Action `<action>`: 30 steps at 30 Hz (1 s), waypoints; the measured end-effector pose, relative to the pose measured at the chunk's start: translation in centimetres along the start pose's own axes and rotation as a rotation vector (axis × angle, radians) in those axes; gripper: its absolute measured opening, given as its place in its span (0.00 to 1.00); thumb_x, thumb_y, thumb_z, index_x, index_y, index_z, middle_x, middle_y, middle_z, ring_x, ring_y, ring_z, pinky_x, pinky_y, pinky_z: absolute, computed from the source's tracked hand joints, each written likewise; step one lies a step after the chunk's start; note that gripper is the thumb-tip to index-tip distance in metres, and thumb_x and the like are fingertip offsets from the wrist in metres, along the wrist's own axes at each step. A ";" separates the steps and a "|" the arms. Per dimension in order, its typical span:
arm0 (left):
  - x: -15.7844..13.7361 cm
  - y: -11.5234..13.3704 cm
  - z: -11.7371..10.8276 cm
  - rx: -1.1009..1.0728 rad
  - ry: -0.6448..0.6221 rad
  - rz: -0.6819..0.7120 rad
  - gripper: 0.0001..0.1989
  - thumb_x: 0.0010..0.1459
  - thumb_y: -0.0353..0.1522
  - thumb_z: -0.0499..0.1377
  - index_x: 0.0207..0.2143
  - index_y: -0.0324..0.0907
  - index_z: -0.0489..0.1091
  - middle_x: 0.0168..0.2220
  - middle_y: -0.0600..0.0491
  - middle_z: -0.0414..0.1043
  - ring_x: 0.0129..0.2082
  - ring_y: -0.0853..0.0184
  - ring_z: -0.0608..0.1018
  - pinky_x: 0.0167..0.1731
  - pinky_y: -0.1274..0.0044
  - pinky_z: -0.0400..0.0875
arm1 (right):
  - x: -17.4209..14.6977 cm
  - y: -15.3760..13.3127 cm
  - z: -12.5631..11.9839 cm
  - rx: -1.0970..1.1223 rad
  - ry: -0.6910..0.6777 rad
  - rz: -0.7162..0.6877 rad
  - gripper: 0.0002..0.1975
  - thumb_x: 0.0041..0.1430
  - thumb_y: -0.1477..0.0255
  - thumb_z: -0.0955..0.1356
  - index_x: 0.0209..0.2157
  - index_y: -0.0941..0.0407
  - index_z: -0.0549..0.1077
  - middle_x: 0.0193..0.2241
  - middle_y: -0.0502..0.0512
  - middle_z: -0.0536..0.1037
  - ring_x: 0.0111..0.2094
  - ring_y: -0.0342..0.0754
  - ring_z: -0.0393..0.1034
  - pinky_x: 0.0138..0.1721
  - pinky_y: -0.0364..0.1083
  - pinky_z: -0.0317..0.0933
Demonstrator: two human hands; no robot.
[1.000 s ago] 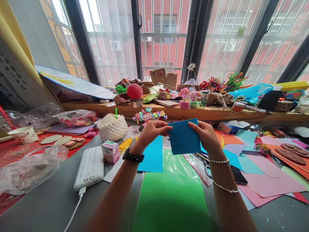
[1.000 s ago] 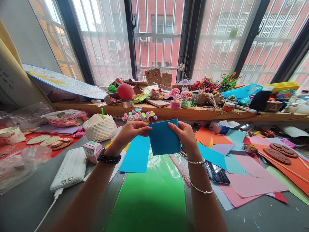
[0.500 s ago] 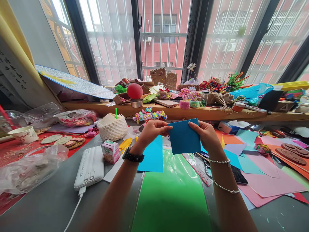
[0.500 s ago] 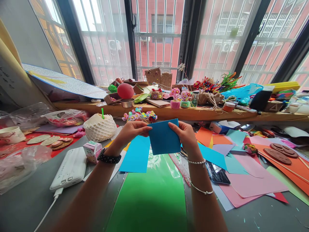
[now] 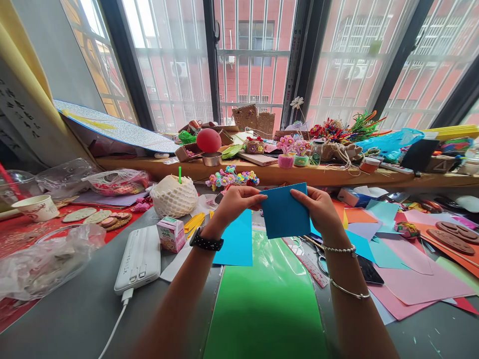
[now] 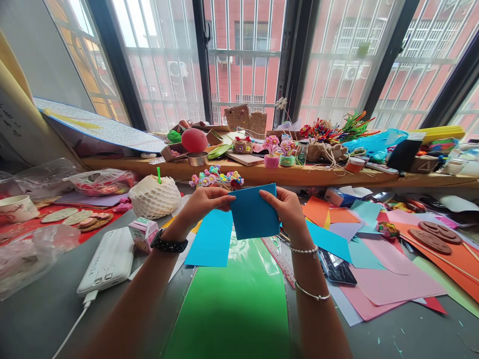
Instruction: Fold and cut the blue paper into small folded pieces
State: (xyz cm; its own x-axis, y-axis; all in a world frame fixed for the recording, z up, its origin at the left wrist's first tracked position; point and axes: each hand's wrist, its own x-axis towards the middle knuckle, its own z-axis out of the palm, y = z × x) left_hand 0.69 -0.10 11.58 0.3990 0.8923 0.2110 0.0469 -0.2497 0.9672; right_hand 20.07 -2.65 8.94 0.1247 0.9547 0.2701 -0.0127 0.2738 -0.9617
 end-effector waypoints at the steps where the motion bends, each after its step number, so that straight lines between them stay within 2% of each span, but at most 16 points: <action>1: 0.0 0.0 0.0 0.001 -0.001 -0.001 0.14 0.35 0.38 0.65 0.23 0.36 0.72 0.21 0.54 0.73 0.22 0.72 0.74 0.27 0.79 0.71 | 0.0 0.0 0.0 0.000 0.001 0.001 0.19 0.37 0.58 0.71 0.29 0.58 0.73 0.21 0.51 0.72 0.22 0.45 0.65 0.22 0.43 0.60; 8: 0.0 0.1 0.1 0.002 0.004 -0.001 0.15 0.35 0.39 0.65 0.23 0.36 0.72 0.22 0.54 0.73 0.22 0.71 0.74 0.28 0.78 0.72 | 0.1 0.1 0.0 0.031 0.006 -0.002 0.17 0.36 0.60 0.71 0.28 0.57 0.73 0.20 0.50 0.73 0.21 0.44 0.64 0.22 0.43 0.60; 15: 0.1 -0.1 0.0 -0.021 0.014 -0.005 0.14 0.35 0.38 0.65 0.23 0.36 0.72 0.21 0.54 0.73 0.22 0.72 0.74 0.26 0.80 0.71 | 0.2 0.3 0.1 0.029 0.040 0.002 0.18 0.36 0.60 0.71 0.27 0.58 0.73 0.22 0.51 0.73 0.21 0.44 0.64 0.21 0.43 0.60; 23: 0.3 -0.7 -0.1 0.022 -0.108 -0.042 0.12 0.39 0.37 0.64 0.24 0.36 0.71 0.21 0.53 0.73 0.23 0.71 0.75 0.26 0.81 0.71 | 0.2 0.2 0.0 0.048 0.083 0.001 0.18 0.36 0.59 0.71 0.27 0.57 0.72 0.21 0.50 0.72 0.21 0.44 0.64 0.22 0.44 0.62; 30: 0.5 -1.0 -0.1 0.055 -0.114 -0.040 0.12 0.40 0.37 0.64 0.23 0.36 0.71 0.20 0.53 0.73 0.23 0.71 0.76 0.25 0.81 0.71 | 0.2 0.4 0.0 0.039 0.087 0.007 0.20 0.35 0.58 0.71 0.28 0.58 0.72 0.21 0.51 0.73 0.21 0.46 0.65 0.22 0.44 0.63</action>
State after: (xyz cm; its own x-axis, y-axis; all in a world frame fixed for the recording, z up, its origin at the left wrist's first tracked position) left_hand 0.72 0.62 10.71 0.4971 0.8543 0.1519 0.1135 -0.2375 0.9647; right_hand 20.09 -2.31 8.66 0.2104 0.9432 0.2571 -0.0518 0.2733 -0.9605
